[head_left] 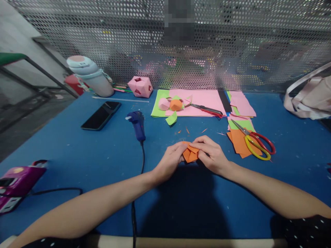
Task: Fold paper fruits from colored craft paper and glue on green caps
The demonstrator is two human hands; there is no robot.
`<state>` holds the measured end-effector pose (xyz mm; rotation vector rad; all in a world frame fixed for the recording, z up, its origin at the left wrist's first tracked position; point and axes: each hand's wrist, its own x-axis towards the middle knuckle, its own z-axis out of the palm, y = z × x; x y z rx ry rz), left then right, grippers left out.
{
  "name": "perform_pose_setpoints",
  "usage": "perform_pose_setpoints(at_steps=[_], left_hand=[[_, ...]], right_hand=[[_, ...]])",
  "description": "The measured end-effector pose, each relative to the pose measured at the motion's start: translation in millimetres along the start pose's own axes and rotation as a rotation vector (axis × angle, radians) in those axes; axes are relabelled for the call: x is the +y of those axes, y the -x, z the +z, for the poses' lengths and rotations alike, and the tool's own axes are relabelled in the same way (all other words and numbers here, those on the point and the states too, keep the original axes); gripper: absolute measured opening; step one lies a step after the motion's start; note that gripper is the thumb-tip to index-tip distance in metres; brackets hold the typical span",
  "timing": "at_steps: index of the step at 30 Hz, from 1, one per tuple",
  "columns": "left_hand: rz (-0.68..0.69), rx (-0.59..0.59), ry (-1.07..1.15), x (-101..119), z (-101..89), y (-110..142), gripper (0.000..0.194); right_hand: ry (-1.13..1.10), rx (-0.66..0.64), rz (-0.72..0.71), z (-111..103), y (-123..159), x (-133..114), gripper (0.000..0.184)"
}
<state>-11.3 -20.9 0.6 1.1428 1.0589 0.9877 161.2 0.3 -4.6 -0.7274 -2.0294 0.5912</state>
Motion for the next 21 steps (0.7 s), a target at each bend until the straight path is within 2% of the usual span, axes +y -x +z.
perform_pose_setpoints(at_steps=[6,10,15,21], left_hand=[[0.082,0.068,-0.268,6.7,-0.8,3.6,0.031],[0.111,0.098,-0.313,8.1,-0.3,3.4,0.031],[0.145,0.118,-0.361,9.1,0.5,3.7,0.029],[0.159,0.131,-0.389,6.3,-0.2,3.0,0.028]], right_hand=[[-0.038,-0.003,0.095,-0.5,-0.9,-2.0,0.026],[-0.075,0.007,0.22,1.4,-1.5,0.4,0.025],[-0.106,-0.045,0.393,0.8,-4.2,0.4,0.018],[-0.11,-0.038,0.454,0.9,-5.6,-0.4,0.01]])
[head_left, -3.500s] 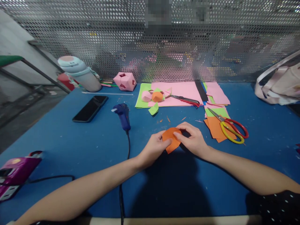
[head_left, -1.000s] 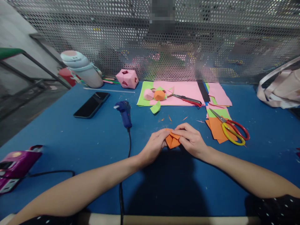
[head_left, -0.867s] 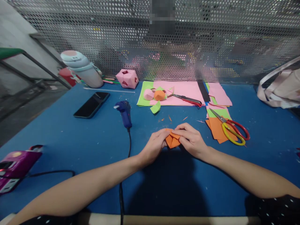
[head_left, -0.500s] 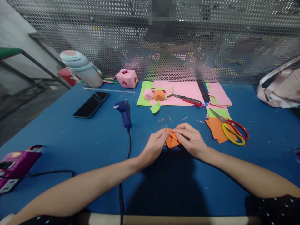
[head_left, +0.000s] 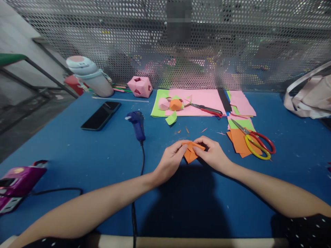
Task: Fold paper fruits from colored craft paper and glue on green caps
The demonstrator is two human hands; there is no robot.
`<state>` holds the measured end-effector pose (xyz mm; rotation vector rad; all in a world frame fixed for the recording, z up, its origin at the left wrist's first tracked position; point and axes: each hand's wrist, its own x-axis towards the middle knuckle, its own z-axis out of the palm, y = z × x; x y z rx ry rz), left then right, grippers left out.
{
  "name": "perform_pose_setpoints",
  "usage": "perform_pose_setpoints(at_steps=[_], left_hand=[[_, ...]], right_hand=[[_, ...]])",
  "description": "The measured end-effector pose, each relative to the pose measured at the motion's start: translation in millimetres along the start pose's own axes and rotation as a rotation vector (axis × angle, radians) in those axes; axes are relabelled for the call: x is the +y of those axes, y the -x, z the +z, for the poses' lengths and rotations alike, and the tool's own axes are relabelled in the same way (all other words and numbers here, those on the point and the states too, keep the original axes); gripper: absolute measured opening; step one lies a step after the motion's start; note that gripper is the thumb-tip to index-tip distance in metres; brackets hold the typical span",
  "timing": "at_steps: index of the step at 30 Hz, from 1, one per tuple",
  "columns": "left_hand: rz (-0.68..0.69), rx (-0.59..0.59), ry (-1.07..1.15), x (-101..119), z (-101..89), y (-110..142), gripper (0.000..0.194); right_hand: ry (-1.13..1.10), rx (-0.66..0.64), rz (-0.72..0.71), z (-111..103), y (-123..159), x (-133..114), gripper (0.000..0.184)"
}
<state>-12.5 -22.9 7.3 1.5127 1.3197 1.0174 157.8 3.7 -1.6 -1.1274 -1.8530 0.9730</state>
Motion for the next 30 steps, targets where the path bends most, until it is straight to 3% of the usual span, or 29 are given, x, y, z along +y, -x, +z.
perform_pose_setpoints(at_steps=[17,30], left_hand=[[0.003,0.003,-0.013,-1.1,-1.1,0.1,0.027],[-0.068,-0.007,0.204,-7.2,5.1,1.1,0.017]], right_hand=[[0.058,0.036,-0.119,0.9,1.7,-0.3,0.008],[0.118,0.079,-0.259,4.9,4.7,4.2,0.01]])
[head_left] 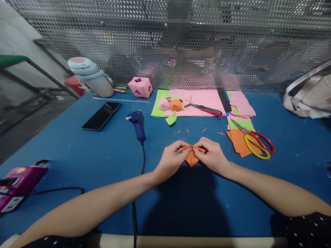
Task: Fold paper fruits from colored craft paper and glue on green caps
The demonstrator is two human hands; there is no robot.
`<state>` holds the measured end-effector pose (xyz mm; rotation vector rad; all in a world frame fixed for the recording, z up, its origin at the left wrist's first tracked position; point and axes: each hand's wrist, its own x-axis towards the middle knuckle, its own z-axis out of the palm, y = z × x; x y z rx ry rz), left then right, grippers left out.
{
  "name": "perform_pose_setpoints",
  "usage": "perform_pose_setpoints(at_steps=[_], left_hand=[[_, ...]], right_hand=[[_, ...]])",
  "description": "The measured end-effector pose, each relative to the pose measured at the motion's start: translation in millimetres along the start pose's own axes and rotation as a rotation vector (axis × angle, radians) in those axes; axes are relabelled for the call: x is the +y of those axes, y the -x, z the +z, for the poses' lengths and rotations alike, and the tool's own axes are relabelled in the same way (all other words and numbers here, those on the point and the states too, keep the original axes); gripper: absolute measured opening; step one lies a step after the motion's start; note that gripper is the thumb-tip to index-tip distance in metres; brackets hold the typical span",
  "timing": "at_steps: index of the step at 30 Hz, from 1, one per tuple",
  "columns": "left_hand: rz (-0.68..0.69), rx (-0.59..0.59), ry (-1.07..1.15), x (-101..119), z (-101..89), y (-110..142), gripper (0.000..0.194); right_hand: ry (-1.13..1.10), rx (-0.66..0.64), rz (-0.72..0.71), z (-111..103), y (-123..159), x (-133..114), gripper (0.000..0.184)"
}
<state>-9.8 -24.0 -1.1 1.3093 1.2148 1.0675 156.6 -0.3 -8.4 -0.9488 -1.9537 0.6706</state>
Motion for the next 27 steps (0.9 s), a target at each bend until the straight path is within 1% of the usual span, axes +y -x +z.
perform_pose_setpoints(at_steps=[3,7,11,14,16,21,25,27], left_hand=[[-0.002,0.006,-0.007,0.6,-0.8,0.0,0.016],[0.007,0.025,-0.041,0.4,-1.1,-0.7,0.016],[0.086,0.009,-0.081,-1.2,-0.7,-1.2,0.014],[0.097,0.006,-0.093,-0.4,-0.3,-1.5,0.013],[0.098,0.023,-0.122,1.2,-0.5,-1.7,0.015],[0.165,0.029,-0.244,4.1,-2.9,-2.2,0.022],[0.144,0.059,-0.249,3.5,-3.9,-2.8,0.022],[0.128,0.07,-0.249,3.3,-3.8,-3.1,0.021]], right_hand=[[-0.001,-0.02,-0.013,0.3,-0.3,-0.9,0.009],[0.006,-0.063,0.008,1.1,-1.0,-0.5,0.005],[0.02,-0.056,0.015,2.3,-0.6,2.8,0.007],[0.039,-0.05,0.009,2.1,-0.2,4.9,0.008],[0.044,-0.042,0.009,1.2,-0.1,5.7,0.008],[0.027,-0.047,0.042,-1.9,-1.0,6.2,0.009],[0.01,-0.063,0.069,-3.0,-2.7,4.7,0.005],[-0.011,-0.067,0.074,-3.4,-3.2,3.5,0.008]])
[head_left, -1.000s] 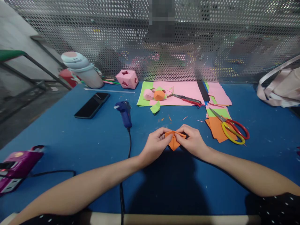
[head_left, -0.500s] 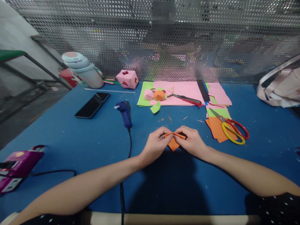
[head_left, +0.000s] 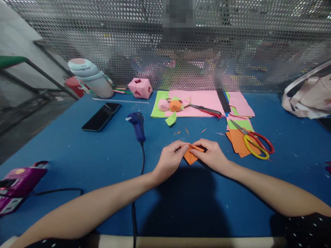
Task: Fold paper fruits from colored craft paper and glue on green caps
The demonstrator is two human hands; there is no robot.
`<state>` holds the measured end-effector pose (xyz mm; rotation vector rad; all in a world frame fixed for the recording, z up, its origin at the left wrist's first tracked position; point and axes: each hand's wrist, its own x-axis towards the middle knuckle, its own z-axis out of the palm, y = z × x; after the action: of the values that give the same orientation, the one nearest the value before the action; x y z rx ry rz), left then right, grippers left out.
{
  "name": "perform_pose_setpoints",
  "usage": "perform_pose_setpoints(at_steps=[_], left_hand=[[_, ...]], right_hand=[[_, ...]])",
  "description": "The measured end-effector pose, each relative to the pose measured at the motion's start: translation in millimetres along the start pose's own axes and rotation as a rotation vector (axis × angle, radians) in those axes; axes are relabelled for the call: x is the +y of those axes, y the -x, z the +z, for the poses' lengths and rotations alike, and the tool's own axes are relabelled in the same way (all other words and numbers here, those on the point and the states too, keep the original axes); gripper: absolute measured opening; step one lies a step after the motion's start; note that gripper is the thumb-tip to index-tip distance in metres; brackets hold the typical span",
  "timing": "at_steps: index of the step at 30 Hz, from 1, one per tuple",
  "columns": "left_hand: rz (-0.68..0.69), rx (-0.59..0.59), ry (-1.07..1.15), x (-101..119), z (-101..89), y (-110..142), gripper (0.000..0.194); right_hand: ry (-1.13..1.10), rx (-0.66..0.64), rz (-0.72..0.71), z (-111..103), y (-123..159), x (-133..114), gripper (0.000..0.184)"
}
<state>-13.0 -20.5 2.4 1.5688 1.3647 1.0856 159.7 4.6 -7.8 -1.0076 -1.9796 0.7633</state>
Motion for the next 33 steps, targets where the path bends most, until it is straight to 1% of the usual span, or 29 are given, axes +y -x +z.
perform_pose_setpoints(at_steps=[4,7,9,12,16,18,22,27,30,33], left_hand=[[0.009,-0.012,0.015,1.1,0.2,0.2,0.02],[-0.006,-0.013,0.043,2.9,0.0,0.1,0.02],[-0.038,-0.006,0.065,3.2,-0.3,-0.4,0.02],[-0.1,-0.005,0.112,1.1,-0.5,-1.6,0.024],[-0.212,-0.022,0.264,-1.5,0.2,-1.8,0.034],[-0.238,-0.027,0.307,-0.7,0.6,-1.2,0.036],[-0.228,-0.012,0.284,2.1,0.1,-0.4,0.034],[-0.217,-0.017,0.311,1.6,0.3,-0.9,0.034],[-0.203,0.021,0.271,0.1,1.6,-1.6,0.028],[-0.215,0.053,0.234,-1.5,2.3,-2.9,0.018]], right_hand=[[-0.054,-0.002,-0.017,-0.9,0.6,-1.1,0.016],[-0.087,0.0,-0.021,-1.5,1.0,-1.0,0.017],[-0.095,0.012,-0.008,-2.0,0.8,-1.4,0.015],[-0.089,0.025,0.009,-3.5,0.0,-2.4,0.017],[-0.05,0.013,0.068,-5.4,-0.7,-1.7,0.022],[-0.038,0.012,0.093,-5.7,-0.6,-0.7,0.022],[-0.054,0.012,0.08,-5.8,-0.5,0.5,0.021],[-0.02,0.057,0.042,-7.6,-1.1,0.8,0.02],[-0.015,0.053,-0.005,-8.2,-1.2,1.0,0.021],[-0.004,0.069,-0.019,-6.8,-1.1,0.4,0.015]])
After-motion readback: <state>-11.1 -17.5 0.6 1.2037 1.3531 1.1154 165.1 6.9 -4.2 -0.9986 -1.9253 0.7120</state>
